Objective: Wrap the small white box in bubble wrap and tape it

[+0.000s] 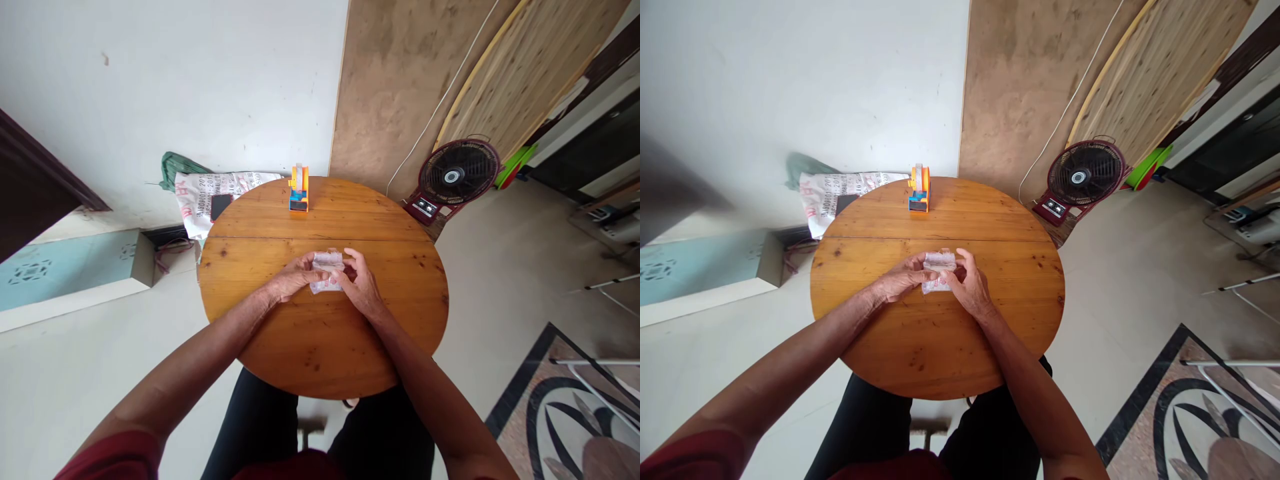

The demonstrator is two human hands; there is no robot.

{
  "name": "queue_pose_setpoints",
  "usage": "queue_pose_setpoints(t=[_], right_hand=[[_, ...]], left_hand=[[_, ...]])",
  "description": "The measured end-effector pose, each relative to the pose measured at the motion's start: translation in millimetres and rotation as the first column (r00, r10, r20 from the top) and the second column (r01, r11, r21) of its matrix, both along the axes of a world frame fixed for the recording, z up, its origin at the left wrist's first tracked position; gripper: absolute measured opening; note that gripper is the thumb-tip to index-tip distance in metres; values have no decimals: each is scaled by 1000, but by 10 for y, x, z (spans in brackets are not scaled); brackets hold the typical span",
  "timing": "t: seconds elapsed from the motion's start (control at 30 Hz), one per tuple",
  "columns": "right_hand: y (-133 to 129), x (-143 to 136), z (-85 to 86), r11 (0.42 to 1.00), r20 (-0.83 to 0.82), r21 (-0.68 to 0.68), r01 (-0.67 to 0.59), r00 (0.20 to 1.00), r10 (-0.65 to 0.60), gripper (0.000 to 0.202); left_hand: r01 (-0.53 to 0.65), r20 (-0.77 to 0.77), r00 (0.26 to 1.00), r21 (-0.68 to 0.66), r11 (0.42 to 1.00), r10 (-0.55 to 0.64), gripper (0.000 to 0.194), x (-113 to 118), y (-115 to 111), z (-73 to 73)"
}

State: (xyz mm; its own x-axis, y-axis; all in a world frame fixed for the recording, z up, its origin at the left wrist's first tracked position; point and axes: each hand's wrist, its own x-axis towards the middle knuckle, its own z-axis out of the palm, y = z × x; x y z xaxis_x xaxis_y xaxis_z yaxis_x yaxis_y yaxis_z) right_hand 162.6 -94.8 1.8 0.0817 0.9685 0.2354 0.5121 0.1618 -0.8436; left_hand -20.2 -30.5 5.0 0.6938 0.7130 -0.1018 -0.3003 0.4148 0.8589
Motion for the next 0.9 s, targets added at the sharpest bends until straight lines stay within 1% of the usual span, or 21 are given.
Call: queue_pose_setpoints(t=[0.03,0.1,0.2,0.33,0.47,0.53,0.7,0.8,0.9], right_hand=[[5,8,-13,1000,-37,3,7,999,-7,65],[14,20,-31,1000,-90,-2,-9,996,9,69],[16,23,-39,1000,-120,-7,-31,992,30,62],[-11,9,-6,1000,-83,8,6,997,-5,56],[-49,16,67,997,-73,69,-43,996,48,46],[-54,32,90,994,-75,96,-47,996,54,41],[-10,63,90,994,-67,105,1,998,6,32],[31,63,98,989,-31,148,4,1000,0,26],[61,56,136,978,-5,210,-2,1000,3,18]], left_hand=[[10,-4,1000,-2,1000,-10,64,-1,1,-2],[36,-8,999,-2,999,-36,64,-8,3,-1],[56,-4,998,9,998,-56,62,-23,7,5],[97,-19,995,43,994,-96,58,-45,12,13],[150,-39,988,50,987,-148,57,-66,0,28],[164,-51,986,43,986,-162,57,-71,-8,35],[165,-69,984,47,985,-161,57,-75,-14,26],[172,-60,984,61,983,-168,55,-72,-11,10],[177,-55,983,76,981,-173,58,-66,-15,9]])
